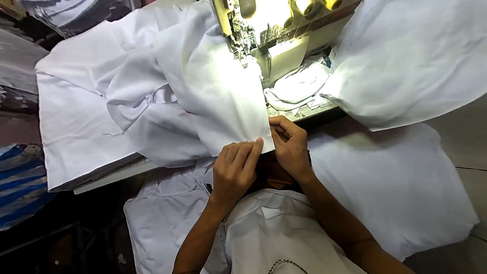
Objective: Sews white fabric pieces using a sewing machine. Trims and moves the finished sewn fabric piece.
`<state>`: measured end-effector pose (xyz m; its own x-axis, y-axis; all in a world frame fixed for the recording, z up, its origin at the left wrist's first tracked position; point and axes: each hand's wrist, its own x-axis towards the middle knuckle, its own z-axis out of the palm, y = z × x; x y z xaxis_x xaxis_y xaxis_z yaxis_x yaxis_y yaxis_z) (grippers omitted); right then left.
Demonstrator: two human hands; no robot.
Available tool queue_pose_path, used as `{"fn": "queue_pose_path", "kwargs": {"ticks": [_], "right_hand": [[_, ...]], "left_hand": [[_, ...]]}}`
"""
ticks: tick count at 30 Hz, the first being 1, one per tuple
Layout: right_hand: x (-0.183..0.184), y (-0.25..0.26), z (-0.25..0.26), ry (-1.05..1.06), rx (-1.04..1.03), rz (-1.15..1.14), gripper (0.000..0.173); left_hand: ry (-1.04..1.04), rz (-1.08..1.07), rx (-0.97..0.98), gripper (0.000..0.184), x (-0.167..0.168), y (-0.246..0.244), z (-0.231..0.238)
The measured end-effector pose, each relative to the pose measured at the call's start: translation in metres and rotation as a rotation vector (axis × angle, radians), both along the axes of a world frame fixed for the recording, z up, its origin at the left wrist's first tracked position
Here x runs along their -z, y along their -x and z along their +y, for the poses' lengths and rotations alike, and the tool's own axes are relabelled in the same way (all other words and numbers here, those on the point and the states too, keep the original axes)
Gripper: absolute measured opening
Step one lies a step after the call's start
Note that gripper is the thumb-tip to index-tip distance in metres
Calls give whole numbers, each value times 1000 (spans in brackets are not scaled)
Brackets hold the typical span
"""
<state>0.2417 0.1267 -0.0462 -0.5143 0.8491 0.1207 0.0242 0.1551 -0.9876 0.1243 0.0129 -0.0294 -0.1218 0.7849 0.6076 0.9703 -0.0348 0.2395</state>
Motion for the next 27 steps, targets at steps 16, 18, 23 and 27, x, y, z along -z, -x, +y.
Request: {"fn": "queue_pose_path", "kwargs": {"ticks": [16,18,23,27], "right_hand": [[-3,11,17,-122,51,-13,18],[-3,14,19,-132,54,-11,17],[-9,21,24,-157,60,-19,15],[-16,24,25,-132,52,-2,12]], "left_hand": [[-55,63,-120,22,-4,-4,31],[-46,83,-141,23,-7,-2,35],[-5,149,-207,23,-20,2,47],[27,166,-222,25,-31,8,52]]}}
